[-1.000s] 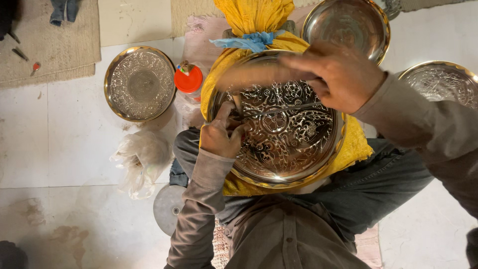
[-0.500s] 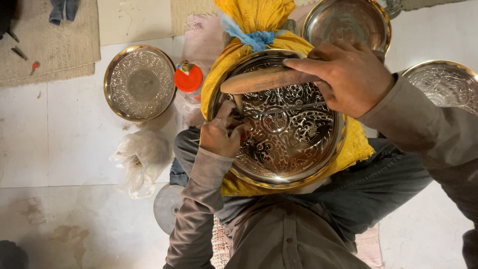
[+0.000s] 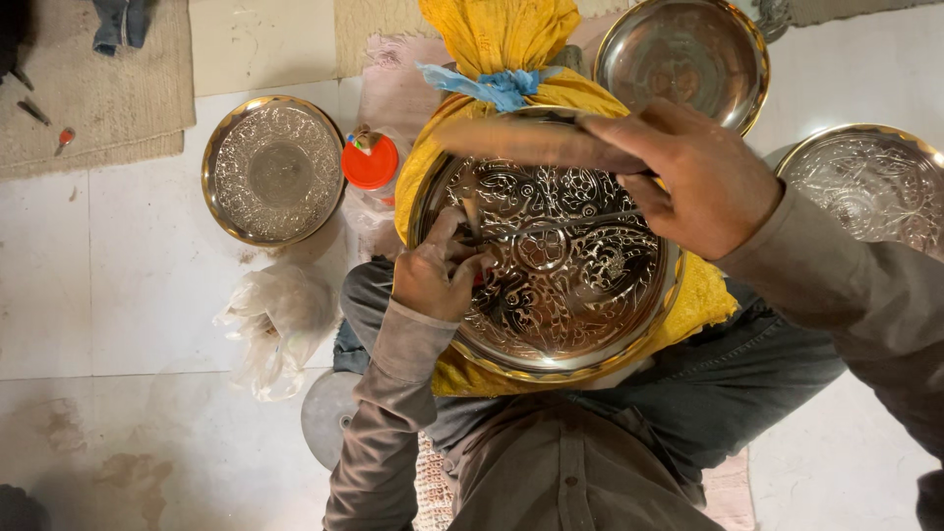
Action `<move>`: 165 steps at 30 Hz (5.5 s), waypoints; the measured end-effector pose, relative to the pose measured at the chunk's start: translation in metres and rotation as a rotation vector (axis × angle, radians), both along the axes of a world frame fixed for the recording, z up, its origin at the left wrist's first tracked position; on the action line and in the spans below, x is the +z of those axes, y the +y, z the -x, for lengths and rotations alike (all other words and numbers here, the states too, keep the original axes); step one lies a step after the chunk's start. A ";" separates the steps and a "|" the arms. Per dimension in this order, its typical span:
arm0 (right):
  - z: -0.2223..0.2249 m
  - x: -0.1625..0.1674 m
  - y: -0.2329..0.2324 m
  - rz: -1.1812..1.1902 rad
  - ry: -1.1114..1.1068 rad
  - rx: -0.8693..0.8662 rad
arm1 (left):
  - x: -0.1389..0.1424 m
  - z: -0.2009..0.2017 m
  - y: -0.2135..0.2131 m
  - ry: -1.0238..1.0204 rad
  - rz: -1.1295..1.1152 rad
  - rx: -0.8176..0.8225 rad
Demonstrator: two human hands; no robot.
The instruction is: The person sits on the floor with a decorated brass tray on their lap and engraves an ornate pattern into its surface. They hold a small punch against the metal with one hand and repeatedly strike it with a wooden mallet held in the other hand, repositioning the punch across different areas of the design.
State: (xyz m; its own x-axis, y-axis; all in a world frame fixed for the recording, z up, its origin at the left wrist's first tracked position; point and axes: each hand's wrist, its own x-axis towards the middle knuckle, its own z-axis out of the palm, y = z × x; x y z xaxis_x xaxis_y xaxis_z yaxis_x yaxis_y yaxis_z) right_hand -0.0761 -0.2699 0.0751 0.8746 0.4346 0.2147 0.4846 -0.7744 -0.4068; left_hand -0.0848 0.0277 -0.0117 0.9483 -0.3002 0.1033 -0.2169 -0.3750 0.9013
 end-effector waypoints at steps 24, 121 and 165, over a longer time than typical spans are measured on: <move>0.006 0.004 -0.001 0.388 -0.184 0.050 | -0.004 0.009 0.009 0.129 -0.184 -0.039; 0.027 -0.001 0.005 0.129 -0.011 -0.133 | 0.011 -0.007 0.007 0.128 -0.062 -0.135; 0.035 -0.003 0.004 0.264 -0.086 -0.175 | 0.013 -0.013 0.011 0.198 -0.147 -0.189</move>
State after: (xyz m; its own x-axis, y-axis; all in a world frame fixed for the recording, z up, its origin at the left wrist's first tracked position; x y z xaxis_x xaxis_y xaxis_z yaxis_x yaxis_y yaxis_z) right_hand -0.1112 -0.2660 0.0723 0.9246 0.3298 0.1908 0.3588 -0.9222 -0.1444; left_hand -0.0713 0.0384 0.0009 0.8713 -0.4715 -0.1358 -0.1206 -0.4740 0.8722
